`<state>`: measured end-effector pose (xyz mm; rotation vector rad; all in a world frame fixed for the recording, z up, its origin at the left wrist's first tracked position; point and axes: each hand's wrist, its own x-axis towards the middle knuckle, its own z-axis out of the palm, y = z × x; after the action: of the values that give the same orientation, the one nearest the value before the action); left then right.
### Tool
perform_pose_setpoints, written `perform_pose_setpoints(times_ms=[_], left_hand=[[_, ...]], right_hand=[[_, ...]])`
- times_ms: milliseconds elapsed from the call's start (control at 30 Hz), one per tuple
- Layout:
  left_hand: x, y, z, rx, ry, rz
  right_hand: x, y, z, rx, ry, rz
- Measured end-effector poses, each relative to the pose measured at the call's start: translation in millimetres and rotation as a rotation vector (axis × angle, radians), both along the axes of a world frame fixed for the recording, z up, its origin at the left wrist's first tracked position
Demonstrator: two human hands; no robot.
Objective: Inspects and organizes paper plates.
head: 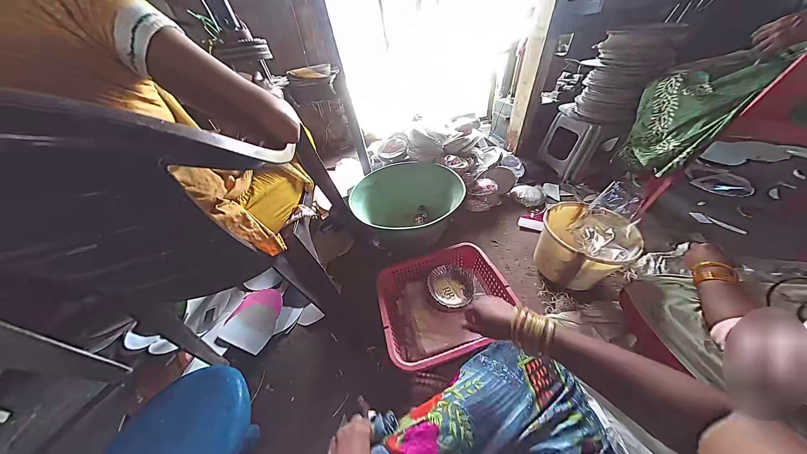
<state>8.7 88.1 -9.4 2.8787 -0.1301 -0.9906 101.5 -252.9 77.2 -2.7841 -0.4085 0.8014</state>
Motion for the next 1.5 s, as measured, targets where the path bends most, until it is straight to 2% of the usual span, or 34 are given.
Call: perform_pose_setpoints(times_ms=[67, 133, 200, 267, 367, 433, 533, 667, 733, 833, 900, 967, 1033, 1133, 1167, 1200, 1267, 1300, 1367, 1400, 1500], left_hand=[[12, 17, 2, -0.077, -0.267, 0.063], [33, 24, 12, -0.125, -0.442, 0.081], [46, 15, 23, -0.147, -0.396, 0.075], [56, 8, 33, -0.096, -0.232, 0.071], [58, 21, 33, -0.104, -0.178, 0.133], [45, 42, 23, -0.095, -0.148, 0.177], [23, 69, 2, -0.011, -0.041, 0.227], [16, 62, -6, -0.050, 0.009, 0.229], [17, 44, -11, -0.143, 0.000, 0.199], [10, 8, -28, -0.281, 0.015, 0.089], [6, -15, -40, -0.274, 0.068, -0.010], [9, -29, -49, -0.188, 0.118, -0.091], [18, -24, -56, -0.200, 0.150, -0.090], [35, -4, -67, -0.414, 0.130, 0.059], [39, 0, -66, -0.501, 0.089, 0.135], [42, 1, -65, -0.596, 0.016, 0.220], [47, -9, -55, -0.867, -0.174, 0.418], [49, -23, -46, -1.037, -0.232, 0.535], [47, -54, -27, -1.355, -0.173, 0.773], [44, -67, -20, -1.447, -0.119, 0.850], [30, -98, -6, -1.544, -0.036, 0.924]], right_hand=[[-39, -16, -34, -0.144, 0.108, -0.110], [-66, -33, -58, -0.108, 0.051, -0.300], [-74, -45, -70, -0.106, 0.013, -0.335], [-68, -45, -87, -0.154, 0.091, -0.259], [-58, -25, -96, -0.172, 0.159, -0.153], [-64, -5, -93, -0.212, 0.046, -0.118], [-56, -10, -107, -0.181, -0.278, -0.117], [-18, 7, -82, -0.141, -0.200, -0.112], [20, 3, -89, 0.025, -0.211, -0.275], [73, -9, -116, 0.236, -0.245, -0.803], [97, -18, -141, 0.351, -0.200, -1.100], [102, -21, -164, 0.428, -0.126, -1.210], [103, -21, -179, 0.387, -0.055, -1.169], [110, -23, -179, 0.253, 0.056, -0.916], [111, -26, -175, 0.282, 0.083, -0.891], [109, -28, -175, 0.409, 0.095, -0.957], [95, -32, -172, 0.881, 0.181, -1.190], [81, -33, -162, 1.024, 0.216, -1.201], [43, -25, -136, 1.168, 0.230, -1.096], [23, -16, -124, 1.204, 0.226, -1.046], [-31, 21, -110, 1.213, 0.109, -0.828]])
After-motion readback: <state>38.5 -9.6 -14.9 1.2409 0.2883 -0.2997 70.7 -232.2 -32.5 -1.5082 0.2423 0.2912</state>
